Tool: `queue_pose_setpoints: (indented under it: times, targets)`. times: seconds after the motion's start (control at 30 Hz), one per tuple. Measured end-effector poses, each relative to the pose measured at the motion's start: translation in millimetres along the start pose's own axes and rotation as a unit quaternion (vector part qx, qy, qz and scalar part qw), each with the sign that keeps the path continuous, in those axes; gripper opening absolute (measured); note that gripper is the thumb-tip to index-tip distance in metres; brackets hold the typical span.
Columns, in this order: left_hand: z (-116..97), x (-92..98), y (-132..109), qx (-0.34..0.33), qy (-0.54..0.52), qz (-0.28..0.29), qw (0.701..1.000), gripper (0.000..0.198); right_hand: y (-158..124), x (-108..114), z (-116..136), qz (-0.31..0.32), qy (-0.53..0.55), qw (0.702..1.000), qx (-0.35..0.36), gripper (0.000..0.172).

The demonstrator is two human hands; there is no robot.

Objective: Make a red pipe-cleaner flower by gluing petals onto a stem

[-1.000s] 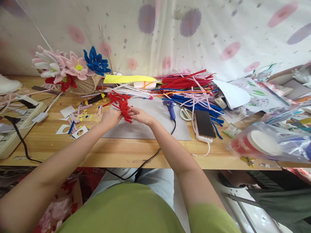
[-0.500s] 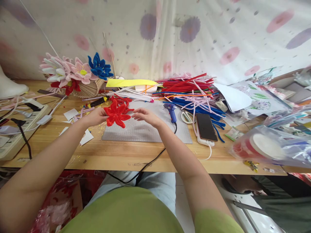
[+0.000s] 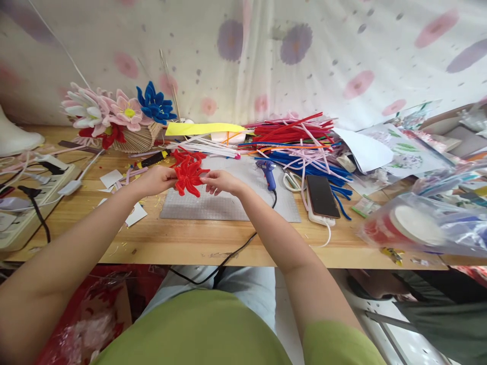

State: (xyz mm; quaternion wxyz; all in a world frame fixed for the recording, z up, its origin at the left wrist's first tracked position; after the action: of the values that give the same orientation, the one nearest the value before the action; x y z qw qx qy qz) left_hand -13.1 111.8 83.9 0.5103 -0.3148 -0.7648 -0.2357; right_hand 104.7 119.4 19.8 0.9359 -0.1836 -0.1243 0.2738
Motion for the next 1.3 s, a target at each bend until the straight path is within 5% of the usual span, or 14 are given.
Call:
queue_pose_setpoints:
  times: [0.37, 0.6, 0.73, 0.9, 1.03, 1.3]
  targets:
    - [3, -1.1, 9, 0.003, 0.122, 0.023, 0.992, 0.029, 8, 2, 2, 0.064, 0.143, 0.984, 0.083, 0.031]
    - [-2, -3.1, 9, 0.014, 0.069, -0.007, 0.998, 0.024, 9, 3, -5, 0.048, 0.268, 0.957, 0.103, 0.033]
    - [1, -7.1, 11, 0.035, -0.048, -0.04, 0.997, 0.021, 11, 5, -4, 0.049, 0.309, 0.941, 0.129, 0.038]
    - [13, -10.7, 5, 0.097, -0.196, -0.121, 0.968, 0.022, 12, 6, -11, 0.054, 0.279, 0.957, 0.061, 0.044]
    - [21, -11.8, -4, 0.132, -0.187, -0.167, 0.959, 0.023, 3, -10, -17, 0.109, 0.213, 0.971, 0.004, 0.044]
    - [19, -7.1, -3, 0.138, -0.034, -0.112, 0.984, 0.026, 10, -20, -21, 0.085, 0.338, 0.937, -0.024, 0.023]
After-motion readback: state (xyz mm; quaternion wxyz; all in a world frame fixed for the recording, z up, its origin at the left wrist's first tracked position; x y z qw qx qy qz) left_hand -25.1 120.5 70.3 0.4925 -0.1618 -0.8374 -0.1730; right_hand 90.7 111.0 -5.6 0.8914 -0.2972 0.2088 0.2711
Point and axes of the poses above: each hand's wrist, its own y-axis towards the middle knuckle, its own x-axis out of the back of the hand, z = x × y, the point moved 10 cm from there along y, towards the middle knuckle, and after that the axes turned 12 degrees about -x, right-handed, at the moved point
